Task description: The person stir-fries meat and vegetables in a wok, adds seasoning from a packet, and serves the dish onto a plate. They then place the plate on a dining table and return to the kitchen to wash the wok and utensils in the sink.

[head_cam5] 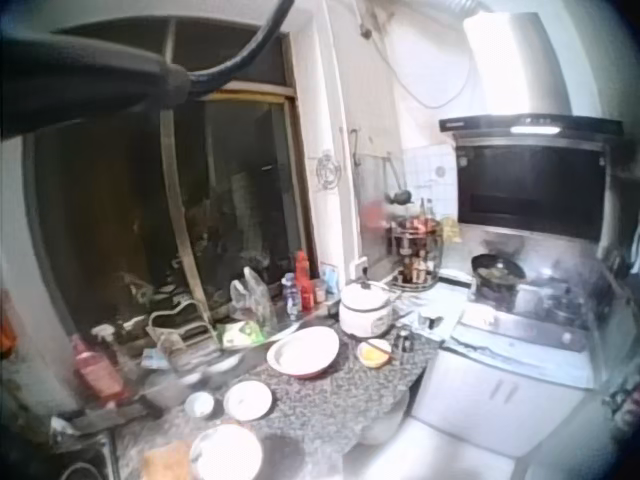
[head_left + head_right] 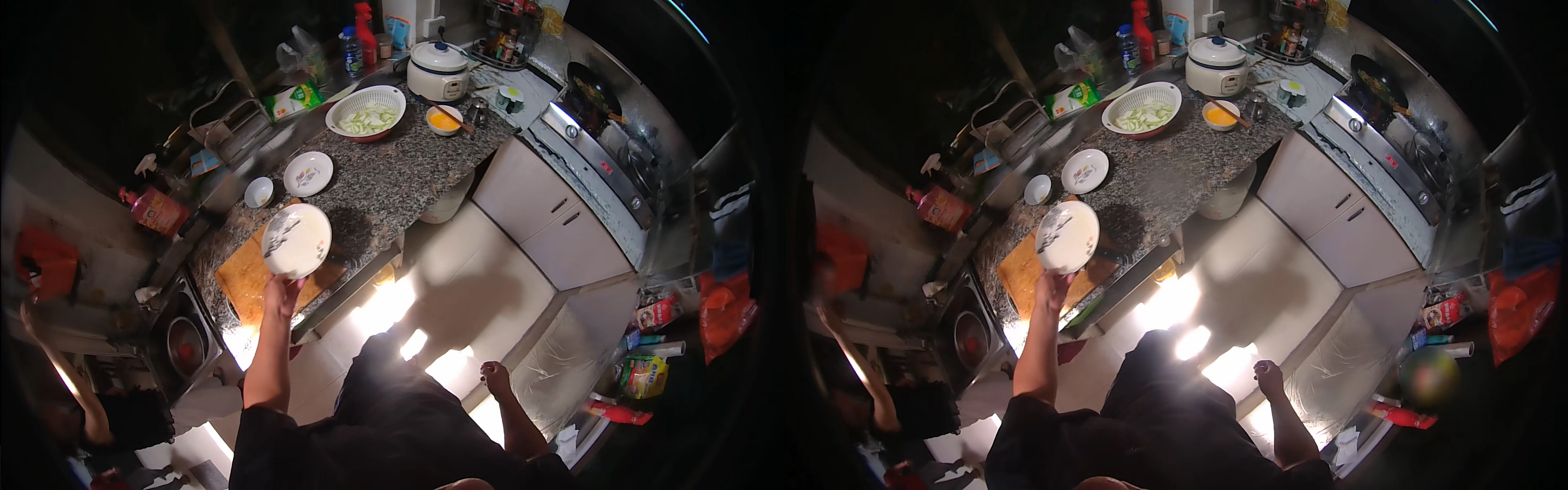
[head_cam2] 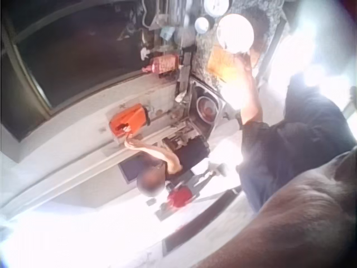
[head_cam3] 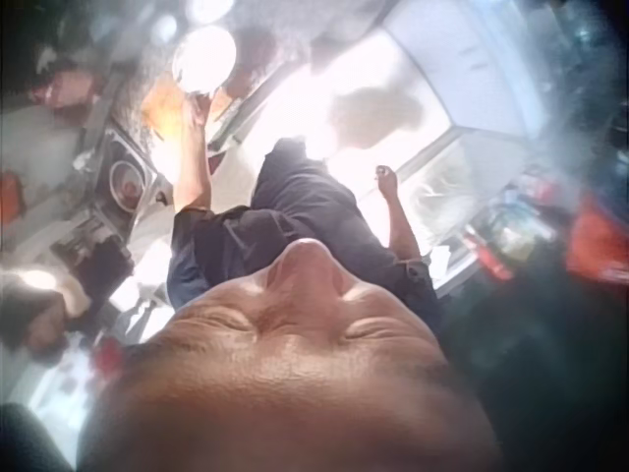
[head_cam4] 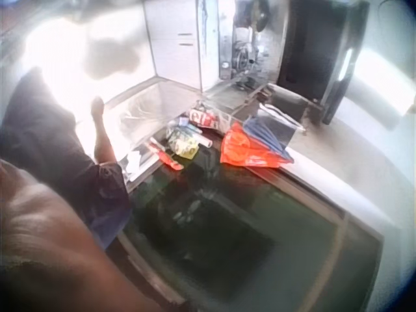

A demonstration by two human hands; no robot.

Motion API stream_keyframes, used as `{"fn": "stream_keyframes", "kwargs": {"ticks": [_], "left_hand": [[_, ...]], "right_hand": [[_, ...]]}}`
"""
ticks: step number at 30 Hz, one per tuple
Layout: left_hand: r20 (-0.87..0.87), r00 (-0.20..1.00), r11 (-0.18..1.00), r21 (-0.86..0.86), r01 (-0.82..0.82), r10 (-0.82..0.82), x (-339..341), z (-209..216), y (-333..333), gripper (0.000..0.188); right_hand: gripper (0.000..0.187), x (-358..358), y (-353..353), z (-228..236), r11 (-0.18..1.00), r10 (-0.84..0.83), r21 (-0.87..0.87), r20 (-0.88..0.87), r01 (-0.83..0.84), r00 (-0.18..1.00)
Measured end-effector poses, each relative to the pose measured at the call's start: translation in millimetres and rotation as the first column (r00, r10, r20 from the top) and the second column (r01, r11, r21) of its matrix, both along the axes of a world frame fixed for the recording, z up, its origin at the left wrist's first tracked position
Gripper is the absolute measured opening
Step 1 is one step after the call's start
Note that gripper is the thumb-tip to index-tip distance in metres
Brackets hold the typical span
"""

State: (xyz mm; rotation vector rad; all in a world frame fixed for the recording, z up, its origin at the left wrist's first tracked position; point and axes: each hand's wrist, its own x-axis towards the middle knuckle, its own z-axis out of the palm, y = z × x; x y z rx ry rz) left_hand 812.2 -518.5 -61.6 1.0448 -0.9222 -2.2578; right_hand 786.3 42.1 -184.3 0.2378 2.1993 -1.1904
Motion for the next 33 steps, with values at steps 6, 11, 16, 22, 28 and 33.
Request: {"fn": "stream_keyframes", "kwargs": {"ticks": [6, 11, 16, 22, 28, 33], "left_hand": [[-0.067, 0.988, 0.99, 0.03, 0.139, -0.137, -146.0, -33.8, 38.1, 0.04], [0.012, 0.985, 0.984, 0.042, 0.172, -0.172, -229.7, -58.9, 58.0, 0.039], [-0.02, 0.976, 0.973, 0.065, 0.22, -0.219, -288.6, -81.3, 65.2, 0.037], [0.003, 0.968, 0.967, 0.042, 0.252, -0.253, -321.1, -116.3, 52.6, 0.032], [0.251, 0.845, 0.772, -0.344, 0.535, -0.473, -319.6, -112.7, 47.8, 0.038], [0.648, 0.74, 0.747, -0.399, 0.531, -0.18, -305.0, -106.8, 45.0, 0.038]], "right_hand": [[0.022, -36.7, 27.0, -8.5, 0.993, -0.116, 0.005, -0.032, 0.116, 0.993], [0.023, -82.3, 45.3, -16.7, 0.997, -0.047, 0.061, -0.017, 0.048, 0.999], [0.024, -137.3, 64.3, -3.3, 0.988, -0.152, 0.045, 0.041, 0.15, 0.988], [0.024, -231.0, 83.9, 22.4, 0.977, -0.199, 0.05, -0.114, 0.206, 0.973], [0.019, -395.4, 137.5, 66.7, 0.956, -0.284, -0.039, -0.379, 0.292, 0.881], [0.034, -564.6, 175.0, 147.5, 0.887, -0.448, -0.348, -0.496, 0.303, 0.744]]}}
